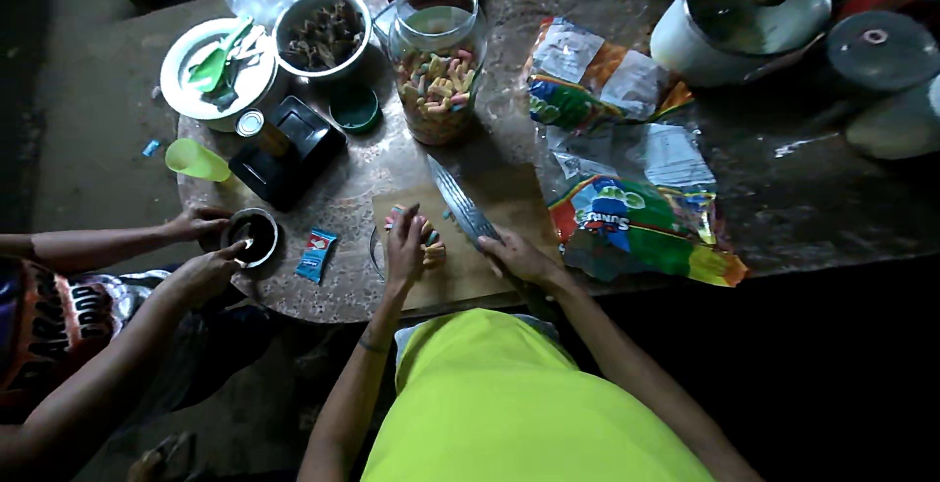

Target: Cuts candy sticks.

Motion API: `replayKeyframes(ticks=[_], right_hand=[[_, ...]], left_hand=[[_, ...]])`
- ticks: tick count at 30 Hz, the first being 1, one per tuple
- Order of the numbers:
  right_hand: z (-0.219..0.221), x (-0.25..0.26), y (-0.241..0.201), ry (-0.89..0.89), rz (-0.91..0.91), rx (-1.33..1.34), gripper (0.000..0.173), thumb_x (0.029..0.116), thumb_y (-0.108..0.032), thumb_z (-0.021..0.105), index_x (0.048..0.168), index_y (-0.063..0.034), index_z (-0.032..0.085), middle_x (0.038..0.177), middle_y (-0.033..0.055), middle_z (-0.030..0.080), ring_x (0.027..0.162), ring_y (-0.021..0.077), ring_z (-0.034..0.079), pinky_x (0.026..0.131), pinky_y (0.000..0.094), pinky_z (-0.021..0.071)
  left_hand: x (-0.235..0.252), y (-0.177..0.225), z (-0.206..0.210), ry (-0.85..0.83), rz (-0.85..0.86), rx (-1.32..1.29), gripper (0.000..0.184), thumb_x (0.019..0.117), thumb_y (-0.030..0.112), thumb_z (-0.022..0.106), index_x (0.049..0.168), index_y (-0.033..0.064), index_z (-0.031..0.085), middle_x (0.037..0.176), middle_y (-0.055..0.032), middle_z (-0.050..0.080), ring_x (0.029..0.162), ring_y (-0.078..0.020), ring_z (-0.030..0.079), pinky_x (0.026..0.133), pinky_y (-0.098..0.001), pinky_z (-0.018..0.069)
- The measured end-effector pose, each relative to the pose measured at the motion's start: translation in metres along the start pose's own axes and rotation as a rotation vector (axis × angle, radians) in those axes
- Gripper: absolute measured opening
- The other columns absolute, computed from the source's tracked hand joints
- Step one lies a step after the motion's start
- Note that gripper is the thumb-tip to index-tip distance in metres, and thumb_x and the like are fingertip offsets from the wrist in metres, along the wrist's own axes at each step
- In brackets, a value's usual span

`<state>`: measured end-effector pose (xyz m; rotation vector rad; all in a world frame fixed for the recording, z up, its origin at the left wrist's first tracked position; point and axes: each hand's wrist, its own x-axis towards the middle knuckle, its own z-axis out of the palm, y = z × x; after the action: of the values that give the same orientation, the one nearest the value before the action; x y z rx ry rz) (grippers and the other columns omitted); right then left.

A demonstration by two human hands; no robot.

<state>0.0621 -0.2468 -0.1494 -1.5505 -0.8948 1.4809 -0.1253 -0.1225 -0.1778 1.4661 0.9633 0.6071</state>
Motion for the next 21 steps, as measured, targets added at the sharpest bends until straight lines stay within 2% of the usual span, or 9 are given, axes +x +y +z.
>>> replayKeyframes(ticks=[2,5,10,14,16,18,19,20,21], right_hand=[[0.007,0.002,-0.010,-0.045,-0.028,0.130,0.026,0.1108,-0.019,0.037,0.119,-0.0007,0.054,0.065,-0.0043,0.053,0.048,0.0016,0.050,0.049,0.0169,0.0477],[0.014,0.008,-0.012,-0.058,-0.067,0.242,0.027,0.1107,-0.018,0.035,0.120,-0.0025,0.055,0.063,-0.0048,0.053,0.047,0.0013,0.050,0.048,0.0161,0.0467],[0.023,0.011,-0.001,0.036,-0.095,0.280,0.026,0.1107,-0.017,0.035,0.119,-0.0020,0.055,0.062,-0.0050,0.052,0.046,0.0022,0.050,0.047,0.0174,0.0477],[0.025,0.012,0.006,0.121,-0.075,0.184,0.029,0.1114,-0.018,0.038,0.123,0.0030,0.053,0.063,-0.0029,0.052,0.047,0.0038,0.051,0.050,0.0203,0.0493],[0.024,0.010,0.007,0.158,-0.058,0.141,0.029,0.1117,-0.019,0.040,0.122,0.0047,0.054,0.063,-0.0020,0.052,0.048,0.0042,0.052,0.051,0.0208,0.0498],[0.018,0.006,0.006,0.246,-0.022,0.011,0.032,0.1122,-0.021,0.040,0.124,0.0056,0.054,0.064,0.0004,0.053,0.051,0.0068,0.054,0.054,0.0233,0.0515],[0.013,0.002,0.004,0.302,0.016,-0.138,0.035,0.1126,-0.023,0.039,0.128,0.0043,0.054,0.069,0.0042,0.056,0.056,0.0114,0.057,0.060,0.0280,0.0537],[0.007,-0.002,0.000,0.355,0.075,-0.314,0.039,0.1127,-0.025,0.039,0.134,0.0031,0.054,0.080,0.0124,0.062,0.069,0.0212,0.063,0.071,0.0382,0.0560],[0.001,-0.006,-0.003,0.401,0.134,-0.463,0.042,0.1123,-0.026,0.040,0.139,0.0031,0.053,0.096,0.0225,0.068,0.089,0.0345,0.068,0.086,0.0514,0.0541]], left_hand=[[0.011,0.012,0.009,-0.086,-0.229,-0.237,0.055,0.1129,0.041,0.018,0.151,0.0085,0.041,0.135,-0.0080,0.061,0.112,-0.0132,0.063,0.095,-0.0335,0.0533],[0.017,0.025,0.028,-0.050,-0.432,-0.417,0.061,0.1095,0.056,0.018,0.138,0.0132,0.049,0.099,-0.0025,0.061,0.082,-0.0129,0.063,0.072,-0.0334,0.0561],[0.020,0.031,0.051,-0.002,-0.425,-0.591,0.048,0.1113,0.049,0.025,0.105,0.0105,0.054,0.074,0.0012,0.057,0.063,-0.0076,0.058,0.062,-0.0249,0.0540],[0.021,0.031,0.062,0.102,-0.411,-0.455,0.042,0.1114,0.041,0.036,0.099,0.0079,0.058,0.068,0.0013,0.055,0.053,-0.0056,0.051,0.051,-0.0207,0.0464],[0.021,0.023,0.058,0.113,-0.317,-0.257,0.037,0.1114,0.037,0.040,0.099,0.0064,0.058,0.070,0.0010,0.053,0.053,-0.0054,0.049,0.052,-0.0216,0.0462],[0.023,0.008,0.041,0.164,-0.140,0.086,0.039,0.1113,0.031,0.044,0.109,-0.0014,0.065,0.080,-0.0085,0.061,0.063,-0.0133,0.056,0.062,-0.0318,0.0522],[0.023,0.004,0.031,0.218,-0.056,0.263,0.039,0.1104,0.030,0.046,0.111,-0.0033,0.066,0.083,-0.0135,0.066,0.070,-0.0202,0.062,0.070,-0.0401,0.0546],[0.020,0.003,0.023,0.247,0.014,0.409,0.038,0.1096,0.027,0.047,0.114,-0.0061,0.066,0.090,-0.0202,0.068,0.081,-0.0301,0.066,0.081,-0.0499,0.0534],[0.017,0.003,0.019,0.262,0.090,0.539,0.037,0.1083,0.025,0.050,0.112,-0.0081,0.066,0.092,-0.0234,0.069,0.085,-0.0355,0.068,0.083,-0.0540,0.0537]])
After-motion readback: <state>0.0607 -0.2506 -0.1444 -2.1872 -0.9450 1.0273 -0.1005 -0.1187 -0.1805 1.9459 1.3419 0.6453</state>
